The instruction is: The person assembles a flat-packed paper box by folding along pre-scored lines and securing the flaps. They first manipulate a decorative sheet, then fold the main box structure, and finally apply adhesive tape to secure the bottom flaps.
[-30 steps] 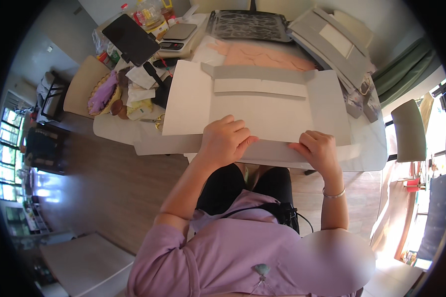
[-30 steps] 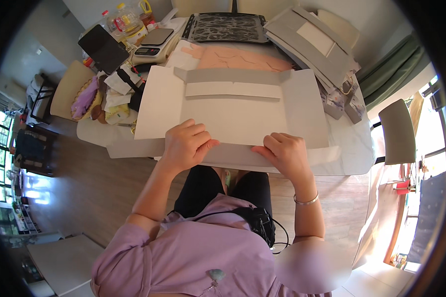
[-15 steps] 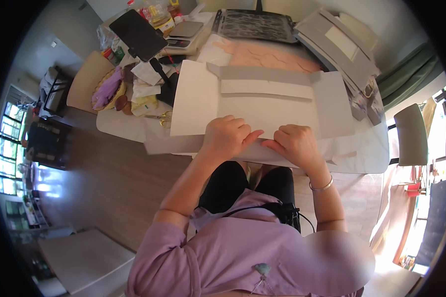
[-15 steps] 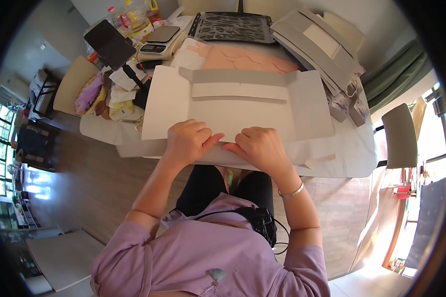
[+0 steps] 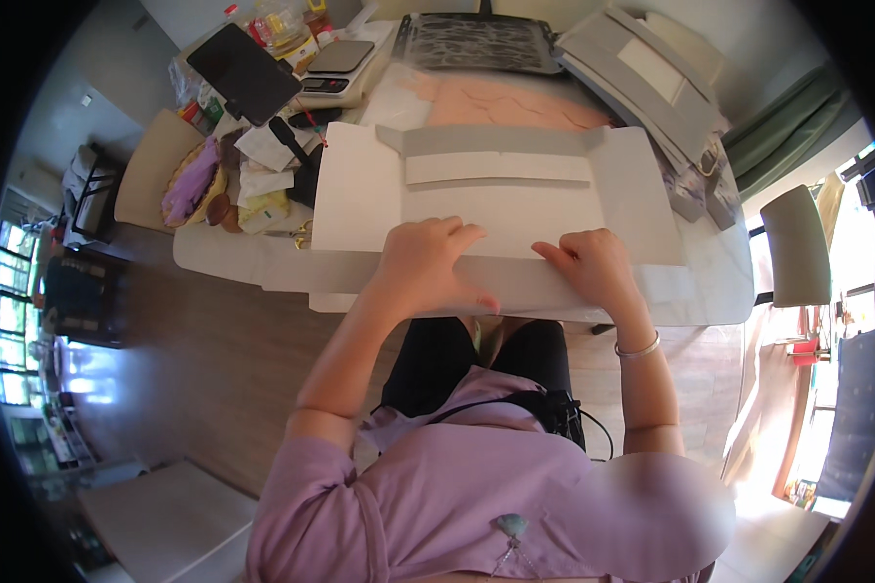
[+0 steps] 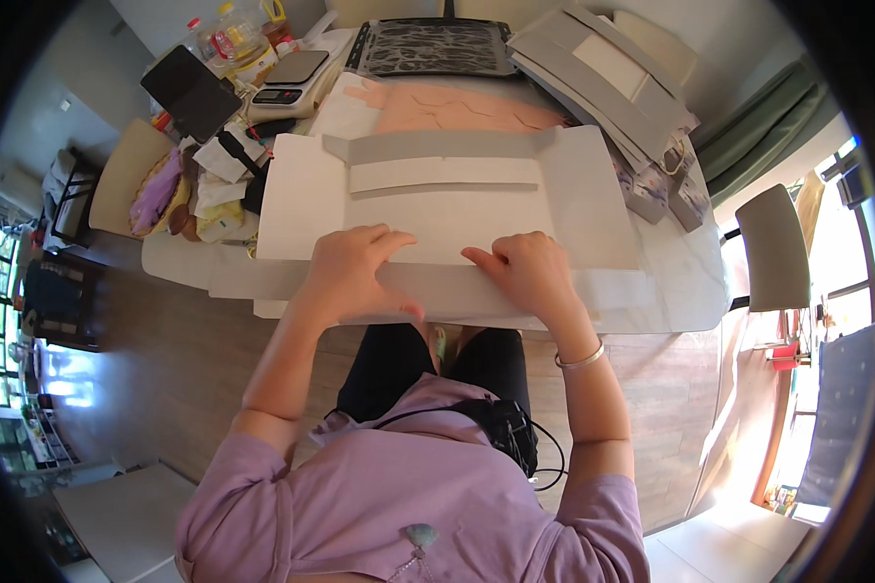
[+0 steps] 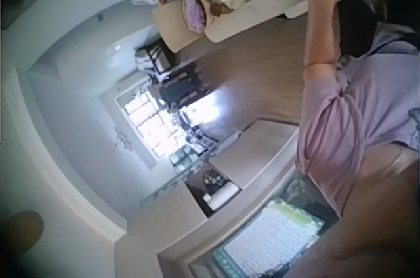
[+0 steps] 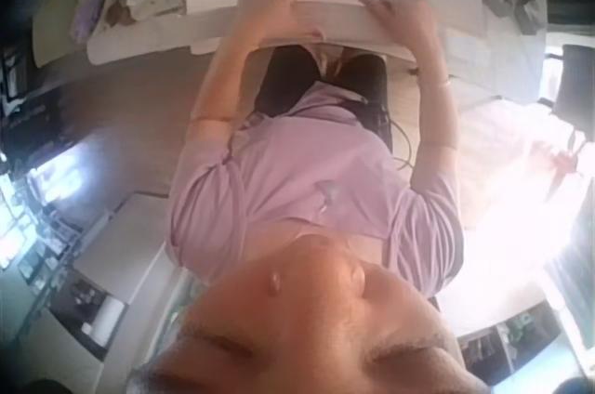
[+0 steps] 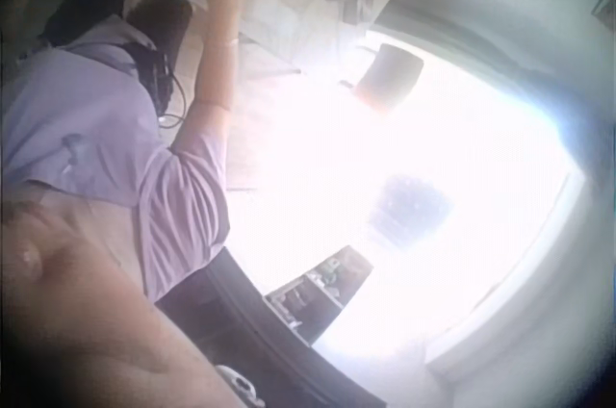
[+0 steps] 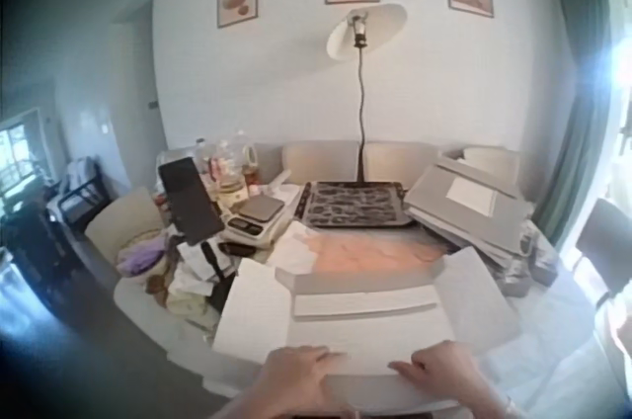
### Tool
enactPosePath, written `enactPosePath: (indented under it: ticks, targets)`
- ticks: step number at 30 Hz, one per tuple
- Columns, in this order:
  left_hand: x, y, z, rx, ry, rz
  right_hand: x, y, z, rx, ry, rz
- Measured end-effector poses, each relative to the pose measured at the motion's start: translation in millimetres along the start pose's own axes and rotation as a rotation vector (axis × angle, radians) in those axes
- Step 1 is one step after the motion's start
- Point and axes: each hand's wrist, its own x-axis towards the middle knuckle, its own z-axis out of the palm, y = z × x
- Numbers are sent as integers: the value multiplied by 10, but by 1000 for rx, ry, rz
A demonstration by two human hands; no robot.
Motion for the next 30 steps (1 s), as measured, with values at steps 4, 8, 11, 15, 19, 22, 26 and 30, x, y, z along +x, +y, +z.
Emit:
enactPosePath:
  ticks: [4, 8, 11, 15, 19, 22, 26, 30]
  targets:
    - [-193, 196, -45, 192, -184, 63, 127, -16, -17, 72, -189, 53]
    - [-308, 212, 151, 282, -150, 34, 206, 129, 199, 144, -284, 12]
    - [-364, 141, 268, 316, -161, 17, 215, 177, 278, 107, -423, 9]
    - [-396, 42, 370, 260, -164, -7, 207, 111, 234, 61, -376, -39]
    - [-319, -50, 300, 187, -243, 2, 168, 100, 209, 117, -297, -158]
    - [-250, -129, 261, 139, -332, -16, 98, 85, 16, 156, -387, -242]
    - [-147, -182, 219, 53, -341, -17, 17, 138, -61, 181, -471, -313]
    - [-84, -226, 232, 37, -371, -3, 23, 139, -49, 139, -519, -271]
